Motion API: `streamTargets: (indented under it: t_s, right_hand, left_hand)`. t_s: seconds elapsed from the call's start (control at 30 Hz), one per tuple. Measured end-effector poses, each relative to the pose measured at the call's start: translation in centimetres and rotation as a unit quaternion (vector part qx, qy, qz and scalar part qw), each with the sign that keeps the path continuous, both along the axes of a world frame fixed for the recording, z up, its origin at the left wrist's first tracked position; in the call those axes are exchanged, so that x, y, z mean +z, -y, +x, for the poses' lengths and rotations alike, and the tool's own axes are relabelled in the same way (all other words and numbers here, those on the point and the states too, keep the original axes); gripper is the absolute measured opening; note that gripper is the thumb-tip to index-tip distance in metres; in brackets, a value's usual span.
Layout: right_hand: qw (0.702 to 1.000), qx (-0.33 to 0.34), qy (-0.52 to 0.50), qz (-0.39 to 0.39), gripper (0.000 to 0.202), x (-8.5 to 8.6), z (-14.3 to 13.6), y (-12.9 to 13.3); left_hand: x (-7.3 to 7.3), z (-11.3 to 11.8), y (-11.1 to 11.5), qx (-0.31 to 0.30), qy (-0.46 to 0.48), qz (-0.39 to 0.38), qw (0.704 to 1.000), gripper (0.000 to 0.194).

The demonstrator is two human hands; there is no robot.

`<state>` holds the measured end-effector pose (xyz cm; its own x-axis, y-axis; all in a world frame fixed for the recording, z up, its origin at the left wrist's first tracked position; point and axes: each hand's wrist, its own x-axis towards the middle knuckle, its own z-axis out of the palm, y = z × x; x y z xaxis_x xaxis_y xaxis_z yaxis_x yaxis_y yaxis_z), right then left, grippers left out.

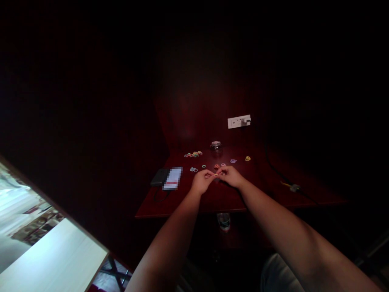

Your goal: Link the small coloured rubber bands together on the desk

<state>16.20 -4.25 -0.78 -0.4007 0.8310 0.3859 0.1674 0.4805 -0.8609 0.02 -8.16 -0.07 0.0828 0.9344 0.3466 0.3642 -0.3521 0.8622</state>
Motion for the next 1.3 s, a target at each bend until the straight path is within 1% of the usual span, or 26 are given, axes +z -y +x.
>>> streamTargets:
  t_s: [0.17, 0.33, 0.47, 0.57, 0.8, 0.97, 1.1, 1.3]
  right_hand:
    - [1.000, -0.002, 0.005, 0.002, 0.031, 0.3, 0.0, 0.2]
    - [1.000, 0.003, 0.009, 0.007, 0.031, 0.1, 0.0, 0.0]
    - [1.000, -0.007, 0.019, 0.008, 0.030, 0.1, 0.0, 0.1]
    - [0.999, -0.015, 0.032, 0.012, 0.028, 0.3, 0.1, 0.3]
    - [0.999, 0.009, 0.034, -0.001, 0.027, -0.1, 0.3, -0.1]
    - [1.000, 0.005, 0.015, -0.005, 0.031, -0.4, 0.3, -0.4]
    - [1.000, 0.020, 0.014, -0.010, 0.035, -0.3, 0.3, -0.3]
    - [0.999, 0.008, 0.035, 0.003, 0.030, -0.1, 0.5, -0.2]
  left_hand:
    - [0.2, 0.0, 0.2, 0.012, -0.009, -0.007, 1.000, 0.016]
    - [0.4, 0.1, 0.2, 0.017, -0.020, -0.007, 1.000, 0.016]
    - [0.2, 0.0, 0.0, 0.022, -0.030, -0.005, 0.999, 0.018]
    - [-0.1, -0.1, -0.2, 0.016, -0.029, 0.006, 0.999, 0.017]
    - [-0.8, -0.2, -0.3, 0.003, -0.019, 0.012, 1.000, 0.016]
    - [-1.3, -0.2, -0.7, -0.002, -0.018, 0.019, 1.000, 0.015]
    - [-1.4, -0.2, -0.8, 0.003, -0.011, 0.022, 1.000, 0.016]
    - [-1.1, 0.0, -0.7, 0.003, 0.000, 0.006, 1.000, 0.017]
